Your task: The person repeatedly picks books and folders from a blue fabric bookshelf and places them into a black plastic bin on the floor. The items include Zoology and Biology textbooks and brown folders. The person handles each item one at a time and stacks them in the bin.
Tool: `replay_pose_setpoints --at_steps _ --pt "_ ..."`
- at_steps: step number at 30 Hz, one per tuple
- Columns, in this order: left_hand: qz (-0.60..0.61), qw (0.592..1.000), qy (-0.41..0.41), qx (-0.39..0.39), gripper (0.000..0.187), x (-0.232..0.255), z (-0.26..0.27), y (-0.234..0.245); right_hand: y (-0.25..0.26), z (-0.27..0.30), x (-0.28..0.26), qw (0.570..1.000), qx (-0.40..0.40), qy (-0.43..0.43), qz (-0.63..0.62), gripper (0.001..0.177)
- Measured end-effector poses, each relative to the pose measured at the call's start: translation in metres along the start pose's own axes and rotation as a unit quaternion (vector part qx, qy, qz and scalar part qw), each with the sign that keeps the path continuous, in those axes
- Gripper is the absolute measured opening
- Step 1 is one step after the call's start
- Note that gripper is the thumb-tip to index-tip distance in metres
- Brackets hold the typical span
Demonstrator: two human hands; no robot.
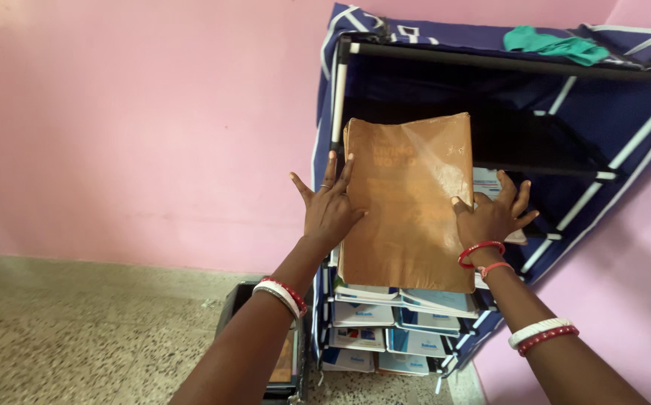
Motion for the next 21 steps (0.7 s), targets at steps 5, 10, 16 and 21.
replay_pose_setpoints --at_steps 5,10,16,21 --pt "-0.033 0.998 -0.015 0.047 0.045 -0.010 0.022 0.021 -0.013 0.018 -0.010 1.000 0.003 0.020 0.003 0.029" --pt "-0.019 0.999 -0.017 0.036 0.033 -0.028 0.043 0.020 -0.020 0.039 -0.020 0.999 0.013 0.032 -0.011 0.031" --pt "-0.022 0.987 -0.058 0.149 0.041 -0.053 0.056 0.020 -0.026 0.052 -0.042 0.998 0.027 0.057 -0.021 0.033" --pt "-0.017 0.999 -0.004 0.046 0.032 -0.079 0.067 0.029 -0.037 0.069 -0.070 0.997 0.021 0.066 -0.035 0.035"
Point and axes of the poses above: each hand's wrist, its own z-axis away from the middle knuckle, its own y-axis out of the back of the hand, x = y × z, the point moved 2 cm from there along -z, towards the middle knuckle, and after that the axes turned 4 degrees about y, right-handed, at the moved point
